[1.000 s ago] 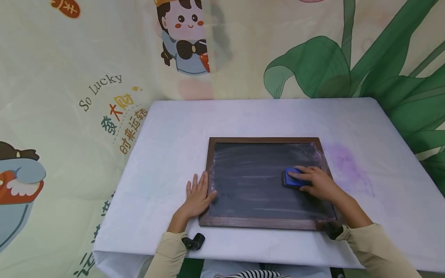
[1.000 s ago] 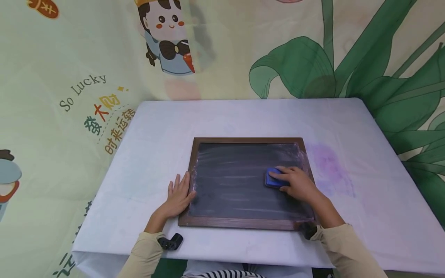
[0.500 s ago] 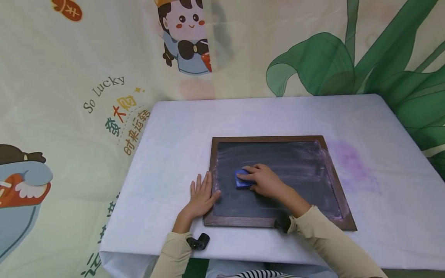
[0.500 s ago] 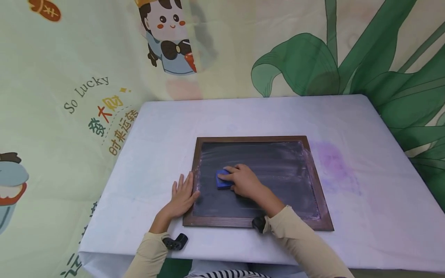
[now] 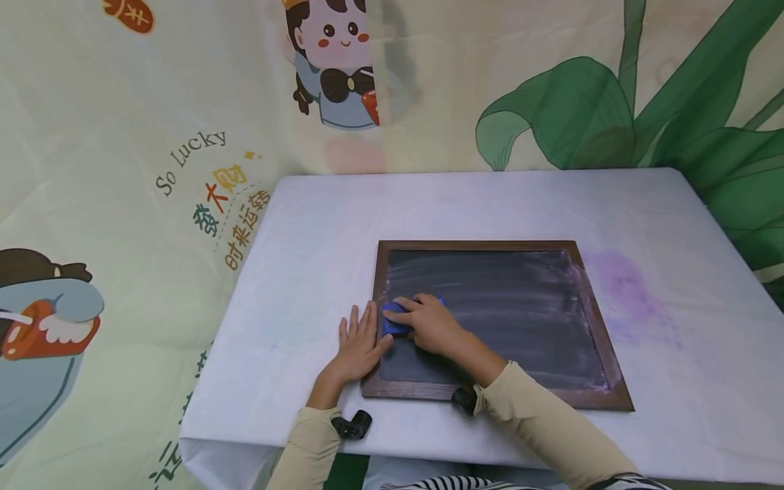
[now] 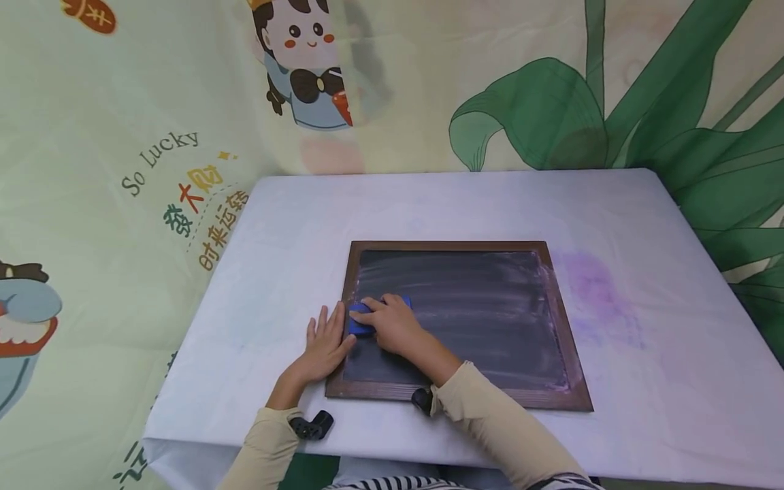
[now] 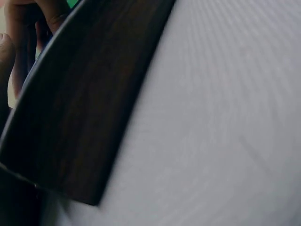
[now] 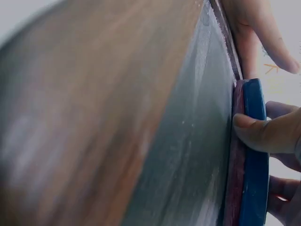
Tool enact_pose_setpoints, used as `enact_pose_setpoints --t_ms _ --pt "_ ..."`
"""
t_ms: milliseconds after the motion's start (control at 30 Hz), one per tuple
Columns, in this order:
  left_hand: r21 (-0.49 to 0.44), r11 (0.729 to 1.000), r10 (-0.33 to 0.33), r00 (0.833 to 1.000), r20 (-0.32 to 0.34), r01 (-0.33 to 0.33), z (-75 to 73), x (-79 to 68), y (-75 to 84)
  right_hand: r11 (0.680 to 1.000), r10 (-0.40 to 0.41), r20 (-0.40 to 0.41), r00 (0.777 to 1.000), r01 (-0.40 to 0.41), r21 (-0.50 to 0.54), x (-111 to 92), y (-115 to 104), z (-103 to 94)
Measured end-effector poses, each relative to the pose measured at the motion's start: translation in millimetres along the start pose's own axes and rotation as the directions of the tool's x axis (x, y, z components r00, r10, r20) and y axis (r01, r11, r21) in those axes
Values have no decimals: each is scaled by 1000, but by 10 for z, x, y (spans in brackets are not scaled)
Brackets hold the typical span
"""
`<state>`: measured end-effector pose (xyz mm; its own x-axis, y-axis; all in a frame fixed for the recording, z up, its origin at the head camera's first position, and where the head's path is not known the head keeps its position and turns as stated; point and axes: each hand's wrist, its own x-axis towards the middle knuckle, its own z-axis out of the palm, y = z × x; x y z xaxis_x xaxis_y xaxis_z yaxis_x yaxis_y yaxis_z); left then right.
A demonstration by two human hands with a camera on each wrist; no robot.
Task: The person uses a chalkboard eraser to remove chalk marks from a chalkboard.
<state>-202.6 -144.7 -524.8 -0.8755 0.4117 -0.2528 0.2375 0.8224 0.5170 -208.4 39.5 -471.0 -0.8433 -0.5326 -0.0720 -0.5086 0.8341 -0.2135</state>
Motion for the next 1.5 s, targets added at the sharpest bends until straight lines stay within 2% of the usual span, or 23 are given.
enact_pose_setpoints --t_ms 167,300,600,833,1067,1233,1400,1500 --pt "-22 1000 8 1000 -6 -8 -14 3 -2 999 30 -2 1000 -30 -31 -121 86 -29" --pt "-19 1000 12 1000 -15 -12 -19 -7 -11 996 59 -2 998 -59 -67 -272 241 -83" --pt "-20 1000 1 1000 3 -1 -34 -18 -2 988 140 -91 986 -145 -53 -822 787 -126" --pt "-28 1000 13 1000 -13 -13 -17 -19 5 974 223 -89 971 -225 -19 -1227 1154 -193" --pt "-29 999 14 1000 -23 -15 -40 -39 28 963 264 -98 959 -267 -18 -1603 1503 -264" --pt "-36 999 9 1000 -30 -10 -55 -55 31 958 280 -112 953 -285 -32 -1744 1661 -305" --pt "-26 1000 8 1000 -31 -9 -7 -53 20 955 284 -124 951 -292 -54 -1889 1750 -316" --pt "-25 1000 6 999 -33 -7 24 -52 18 952 300 -122 946 -304 -15 -1953 1809 -349"
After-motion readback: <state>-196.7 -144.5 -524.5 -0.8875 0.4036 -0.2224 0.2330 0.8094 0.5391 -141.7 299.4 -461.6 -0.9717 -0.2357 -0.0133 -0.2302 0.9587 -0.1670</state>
